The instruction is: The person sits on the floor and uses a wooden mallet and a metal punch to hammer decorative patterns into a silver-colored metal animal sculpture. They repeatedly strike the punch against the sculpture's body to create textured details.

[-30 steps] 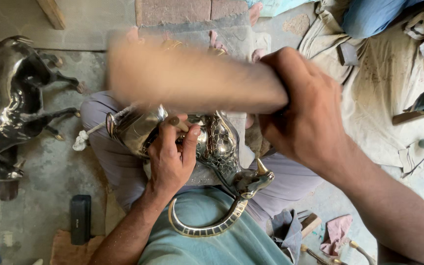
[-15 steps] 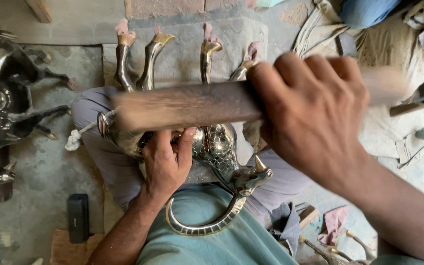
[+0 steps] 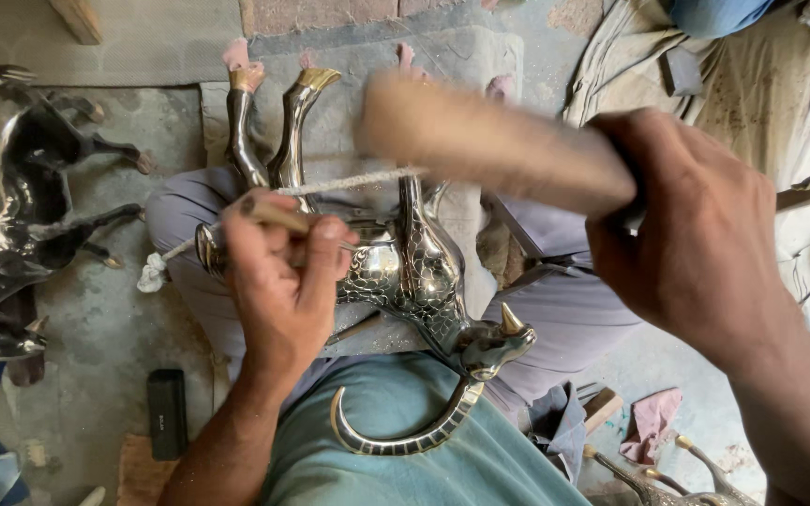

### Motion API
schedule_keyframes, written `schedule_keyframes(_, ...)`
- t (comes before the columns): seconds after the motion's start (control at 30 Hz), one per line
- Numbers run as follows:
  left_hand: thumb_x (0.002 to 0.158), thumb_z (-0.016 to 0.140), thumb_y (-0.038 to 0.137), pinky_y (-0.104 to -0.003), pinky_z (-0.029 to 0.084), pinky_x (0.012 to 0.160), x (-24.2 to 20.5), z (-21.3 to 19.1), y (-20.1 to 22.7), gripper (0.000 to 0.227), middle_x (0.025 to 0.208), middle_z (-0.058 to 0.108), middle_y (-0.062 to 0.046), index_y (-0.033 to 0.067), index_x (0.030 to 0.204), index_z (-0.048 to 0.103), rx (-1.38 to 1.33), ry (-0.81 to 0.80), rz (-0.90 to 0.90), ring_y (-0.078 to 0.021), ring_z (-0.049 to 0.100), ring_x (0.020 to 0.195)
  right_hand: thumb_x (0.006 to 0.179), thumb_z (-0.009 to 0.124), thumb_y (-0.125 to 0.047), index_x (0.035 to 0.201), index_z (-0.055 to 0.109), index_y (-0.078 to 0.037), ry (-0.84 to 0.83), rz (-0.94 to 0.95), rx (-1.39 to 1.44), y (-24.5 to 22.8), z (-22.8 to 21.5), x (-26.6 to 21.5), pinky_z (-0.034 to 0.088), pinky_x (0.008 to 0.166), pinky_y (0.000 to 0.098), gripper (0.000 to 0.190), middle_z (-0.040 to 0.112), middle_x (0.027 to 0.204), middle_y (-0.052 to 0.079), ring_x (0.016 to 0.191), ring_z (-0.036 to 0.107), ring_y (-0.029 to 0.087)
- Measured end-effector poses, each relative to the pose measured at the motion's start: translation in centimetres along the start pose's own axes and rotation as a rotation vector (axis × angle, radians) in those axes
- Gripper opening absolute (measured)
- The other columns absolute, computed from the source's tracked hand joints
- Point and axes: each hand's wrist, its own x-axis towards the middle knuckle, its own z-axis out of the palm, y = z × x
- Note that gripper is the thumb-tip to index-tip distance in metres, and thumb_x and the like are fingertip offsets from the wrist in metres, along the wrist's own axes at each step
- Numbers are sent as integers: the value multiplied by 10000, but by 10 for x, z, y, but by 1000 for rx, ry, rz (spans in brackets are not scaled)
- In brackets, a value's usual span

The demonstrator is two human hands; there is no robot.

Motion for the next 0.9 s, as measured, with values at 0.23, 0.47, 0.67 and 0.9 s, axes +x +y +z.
schedule_keyframes(0.23, 1014, 716, 162, -357, 574, 652, 13, 14, 1, 293, 902, 719, -107, -17, 1190, 566, 554, -203, 131, -222, 751, 788, 789, 711, -8, 1333, 549, -23, -17, 47, 82, 7, 5, 4, 523, 753, 423, 567, 648, 1019, 133, 904, 651, 278)
schedule_keyframes(0.47, 1037, 696, 159, -379, 568, 696, 12, 13, -1, 268, 929, 703, -121, -7, 1198, 561, 548, -213, 171, -259, 742, 827, 765, 696, -7, 1274, 600, -78, -75, -13, -105, -5, 3, 28, 537, 680, 380, 522, 674, 951, 79, 804, 656, 204)
schedule_keyframes(0.67, 1037, 686, 151, -391, 566, 690, 9, 12, 3, 273, 919, 698, -138, -20, 1213, 567, 533, -215, 131, -288, 731, 799, 931, 758, -196, 1128, 690, -159, -260, -206, -610, -1, 4, 24, 531, 632, 349, 212, 684, 820, 40, 690, 646, 186)
schedule_keyframes(0.9, 1106, 633, 169, -312, 634, 705, -1, 10, 6, 233, 953, 713, -101, 0, 1182, 492, 331, 3, 23, -235, 795, 887, 821, 762, -49, 1154, 682, -124, -44, -280, -515, 2, -4, 36, 529, 692, 362, 350, 686, 853, 49, 729, 657, 198)
